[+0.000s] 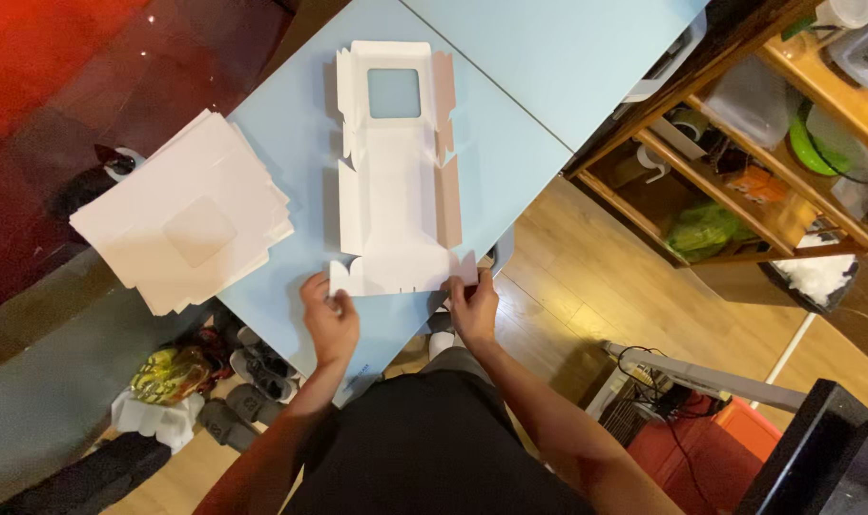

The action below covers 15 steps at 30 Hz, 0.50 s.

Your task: The person removes a clear plastic sheet from a white surface, then folds flat white cardboard pieces into small boxes. The person assembles one box and places it on top of a stack of similar boxes.

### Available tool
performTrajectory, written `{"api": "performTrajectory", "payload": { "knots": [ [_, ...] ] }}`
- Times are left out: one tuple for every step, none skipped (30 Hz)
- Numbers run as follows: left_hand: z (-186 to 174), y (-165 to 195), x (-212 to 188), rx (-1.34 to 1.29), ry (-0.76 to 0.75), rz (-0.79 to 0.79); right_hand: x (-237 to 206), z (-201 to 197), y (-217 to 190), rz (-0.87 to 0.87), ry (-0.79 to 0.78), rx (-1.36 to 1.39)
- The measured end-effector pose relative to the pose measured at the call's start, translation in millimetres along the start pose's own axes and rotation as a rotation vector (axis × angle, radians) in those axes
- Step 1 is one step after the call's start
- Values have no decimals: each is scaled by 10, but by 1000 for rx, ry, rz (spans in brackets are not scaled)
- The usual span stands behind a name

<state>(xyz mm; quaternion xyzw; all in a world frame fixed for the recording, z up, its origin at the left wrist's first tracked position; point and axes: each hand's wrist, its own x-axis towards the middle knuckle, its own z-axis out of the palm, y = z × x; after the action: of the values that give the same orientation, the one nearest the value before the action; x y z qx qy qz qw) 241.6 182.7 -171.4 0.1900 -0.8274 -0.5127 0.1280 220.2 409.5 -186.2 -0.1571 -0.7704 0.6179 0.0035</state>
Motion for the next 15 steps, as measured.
{"api": "performTrajectory", "payload": {
  "knots": [
    [-25,65,30,76,85,52,-7,23,14,25,23,80],
    [-26,141,58,152,168,105,-6,39,33,50,48,161],
    [-12,227,70,198,212,223,-6,46,55,67,39,163],
    [24,320,82,243,254,343,-2,49,80,84,30,165],
    [93,421,104,287,295,461,6,51,103,101,21,165],
    [214,524,137,274,162,528,11,46,127,77,10,197],
    [387,630,177,261,29,590,15,40,147,55,-4,229],
    [648,744,230,124,-107,553,15,39,164,34,-20,263],
    [877,839,313,33,-306,358,19,32,176,30,-14,205],
    [1112,921,374,75,-319,345,28,18,183,26,-7,146],
    [1280,963,459,115,-334,334,34,10,184,19,3,88],
    [1372,966,580,184,-366,317,40,6,177,-45,7,90],
    [1487,971,679,251,-399,301,52,-6,164,-110,14,90],
    [1581,962,739,318,-431,284,70,-25,144,-174,22,89],
    [1630,938,792,314,-437,289,101,-47,118,-150,40,61]
  ]
}}
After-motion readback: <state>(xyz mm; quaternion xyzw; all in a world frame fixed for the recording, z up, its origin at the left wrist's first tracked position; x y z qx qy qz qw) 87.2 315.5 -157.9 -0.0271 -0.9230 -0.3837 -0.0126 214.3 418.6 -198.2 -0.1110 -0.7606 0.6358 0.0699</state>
